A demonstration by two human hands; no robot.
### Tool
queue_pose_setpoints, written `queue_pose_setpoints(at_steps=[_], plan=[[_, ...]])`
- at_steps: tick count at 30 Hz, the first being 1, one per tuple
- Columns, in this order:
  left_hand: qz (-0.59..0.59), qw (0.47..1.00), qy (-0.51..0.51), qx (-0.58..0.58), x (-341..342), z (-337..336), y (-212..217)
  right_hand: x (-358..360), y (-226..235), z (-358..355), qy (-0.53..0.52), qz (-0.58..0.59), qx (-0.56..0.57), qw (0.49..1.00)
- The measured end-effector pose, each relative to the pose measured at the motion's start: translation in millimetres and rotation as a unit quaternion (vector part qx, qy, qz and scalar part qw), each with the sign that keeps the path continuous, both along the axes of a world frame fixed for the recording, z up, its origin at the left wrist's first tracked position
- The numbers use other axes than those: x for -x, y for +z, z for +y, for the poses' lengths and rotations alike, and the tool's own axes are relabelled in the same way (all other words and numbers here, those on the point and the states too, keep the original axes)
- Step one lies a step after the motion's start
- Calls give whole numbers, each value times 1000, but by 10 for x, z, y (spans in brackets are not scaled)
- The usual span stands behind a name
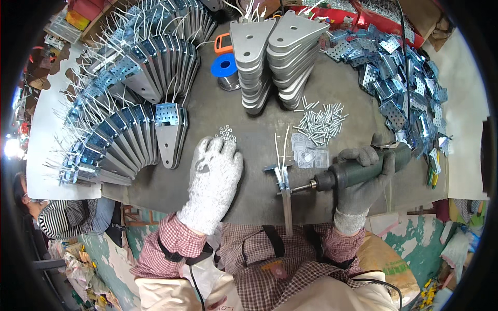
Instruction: Assembling metal brackets or components using a power screwdriver and various fasteners.
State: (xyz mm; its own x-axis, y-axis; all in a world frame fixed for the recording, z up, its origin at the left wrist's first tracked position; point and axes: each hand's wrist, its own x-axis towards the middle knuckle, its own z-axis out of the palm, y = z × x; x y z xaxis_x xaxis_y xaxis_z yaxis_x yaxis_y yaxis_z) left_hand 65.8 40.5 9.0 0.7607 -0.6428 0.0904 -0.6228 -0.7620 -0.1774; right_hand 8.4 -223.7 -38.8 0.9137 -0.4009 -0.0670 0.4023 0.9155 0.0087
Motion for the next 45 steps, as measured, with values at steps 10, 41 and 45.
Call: queue_pose_setpoints(at_steps=[10,41,45], plan=[[95,958,45,267,178,-42,-55,-28,-5,-32,-5,9,29,1000],[181,861,14,476,745,-404,-321,-1,-25,-24,28,-1,-9,1000],[194,915,-2,353,654,-359,-148,-18,27,-12,16,34,19,999]])
